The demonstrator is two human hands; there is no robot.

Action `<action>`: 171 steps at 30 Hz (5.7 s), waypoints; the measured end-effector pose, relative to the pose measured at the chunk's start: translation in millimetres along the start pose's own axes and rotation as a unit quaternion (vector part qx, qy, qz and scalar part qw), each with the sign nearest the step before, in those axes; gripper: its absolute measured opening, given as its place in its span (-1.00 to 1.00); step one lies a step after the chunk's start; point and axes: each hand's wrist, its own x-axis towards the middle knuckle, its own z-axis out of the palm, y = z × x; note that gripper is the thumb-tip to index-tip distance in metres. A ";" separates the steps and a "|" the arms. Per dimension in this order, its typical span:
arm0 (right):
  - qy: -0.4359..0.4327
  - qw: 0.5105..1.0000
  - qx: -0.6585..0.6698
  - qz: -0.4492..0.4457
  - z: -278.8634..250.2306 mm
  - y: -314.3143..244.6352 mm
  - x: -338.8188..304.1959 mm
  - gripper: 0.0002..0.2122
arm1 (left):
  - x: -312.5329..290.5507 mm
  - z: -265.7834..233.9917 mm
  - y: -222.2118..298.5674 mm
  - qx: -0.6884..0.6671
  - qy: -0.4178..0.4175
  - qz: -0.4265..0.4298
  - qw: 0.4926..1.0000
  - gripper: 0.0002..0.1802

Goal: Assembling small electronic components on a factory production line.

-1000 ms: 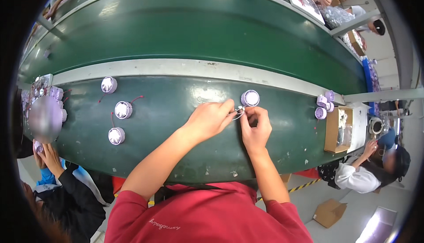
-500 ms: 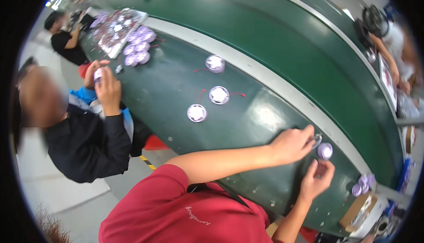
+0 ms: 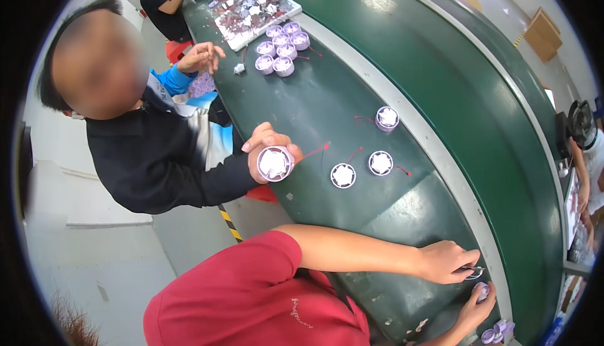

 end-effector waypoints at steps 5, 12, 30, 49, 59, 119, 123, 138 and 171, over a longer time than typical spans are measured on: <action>-0.118 0.917 0.380 -0.044 9.6 -32.5 -2.7 -0.52 | -5.5 0.8 5.9 -0.027 0.014 0.103 0.994 -0.80; 0.010 0.881 0.463 0.093 -7.5 -11.8 15.5 -0.66 | -5.9 -2.7 -1.2 -0.009 0.025 0.074 0.997 -0.78; 0.191 0.945 0.257 0.063 -28.2 2.6 -2.1 -0.73 | -12.4 -0.8 -8.9 0.009 -0.062 -0.043 0.997 -0.81; 0.366 0.750 0.153 -0.530 -272.2 -397.3 203.9 -0.54 | -4.4 -9.7 -4.3 0.029 -0.104 -0.115 0.987 -0.74; 0.118 0.906 0.057 -0.404 -237.9 -487.9 263.0 -0.59 | -4.4 8.6 -47.0 0.137 -0.117 -0.152 0.972 -0.69; 0.458 0.862 0.216 0.037 -165.5 39.2 -163.1 -0.40 | 2.4 -5.8 -6.7 0.053 -0.087 -0.160 0.982 -0.83; 0.477 0.746 0.461 0.054 -162.0 46.6 -158.1 -0.46 | 1.7 -5.9 -7.4 0.052 -0.085 -0.161 0.982 -0.84; 0.443 0.724 0.500 0.174 -165.4 56.8 -169.1 -0.51 | 1.5 -5.4 -7.6 0.057 -0.080 -0.161 0.982 -0.86; 0.525 0.788 0.144 0.289 -34.8 147.7 -235.1 -0.88 | 4.1 -5.5 -8.0 0.050 -0.098 -0.149 0.983 -0.83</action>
